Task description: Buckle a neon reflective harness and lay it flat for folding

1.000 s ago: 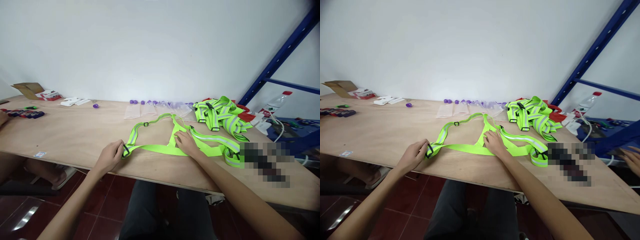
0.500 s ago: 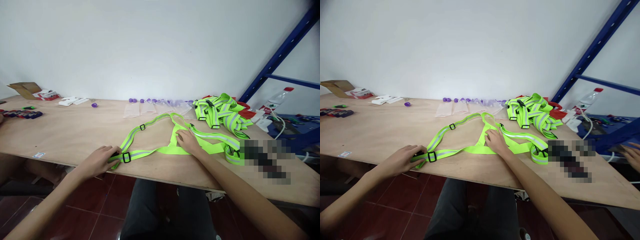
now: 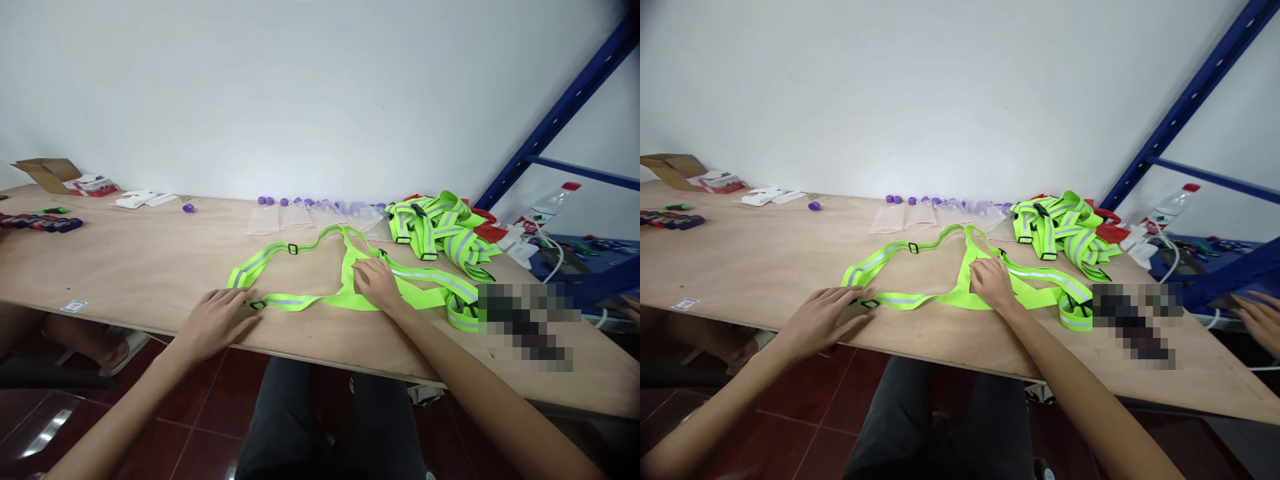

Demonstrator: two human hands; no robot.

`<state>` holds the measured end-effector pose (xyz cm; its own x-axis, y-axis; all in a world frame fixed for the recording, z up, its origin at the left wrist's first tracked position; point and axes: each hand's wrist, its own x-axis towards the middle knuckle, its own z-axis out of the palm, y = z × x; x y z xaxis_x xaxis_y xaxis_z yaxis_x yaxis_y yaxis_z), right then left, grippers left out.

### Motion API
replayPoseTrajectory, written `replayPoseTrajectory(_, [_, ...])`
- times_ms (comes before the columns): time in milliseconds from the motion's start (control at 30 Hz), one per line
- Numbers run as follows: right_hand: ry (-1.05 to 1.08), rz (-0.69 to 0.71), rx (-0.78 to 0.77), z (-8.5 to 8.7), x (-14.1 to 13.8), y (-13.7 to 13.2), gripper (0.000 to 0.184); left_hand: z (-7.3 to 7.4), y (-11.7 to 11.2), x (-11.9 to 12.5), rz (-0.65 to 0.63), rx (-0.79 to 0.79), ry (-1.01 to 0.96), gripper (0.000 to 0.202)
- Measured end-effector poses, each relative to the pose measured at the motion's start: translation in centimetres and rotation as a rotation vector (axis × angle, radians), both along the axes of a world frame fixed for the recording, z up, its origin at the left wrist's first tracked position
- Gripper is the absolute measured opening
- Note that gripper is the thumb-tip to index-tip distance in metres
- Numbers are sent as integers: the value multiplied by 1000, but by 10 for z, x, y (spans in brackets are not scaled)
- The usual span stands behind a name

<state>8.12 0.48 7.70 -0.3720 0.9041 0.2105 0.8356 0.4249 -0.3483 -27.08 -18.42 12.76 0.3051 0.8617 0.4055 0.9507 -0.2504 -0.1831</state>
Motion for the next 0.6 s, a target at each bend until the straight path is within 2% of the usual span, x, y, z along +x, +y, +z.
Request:
replayPoseTrajectory(100, [-33, -5, 29, -3, 2, 1, 60, 3, 2, 10, -47, 157, 68, 36])
replayPoseTrajectory(267, [-80, -6, 65, -3, 3, 0, 68, 2, 2, 25, -77, 279, 83, 30])
replayPoseTrajectory(433, [5, -14, 39, 4, 0, -4, 70, -1, 3, 31, -115, 281, 79, 25])
replayPoseTrajectory(600, [103, -29, -105, 26, 12, -14, 64, -10, 4, 28, -137, 233, 59, 21])
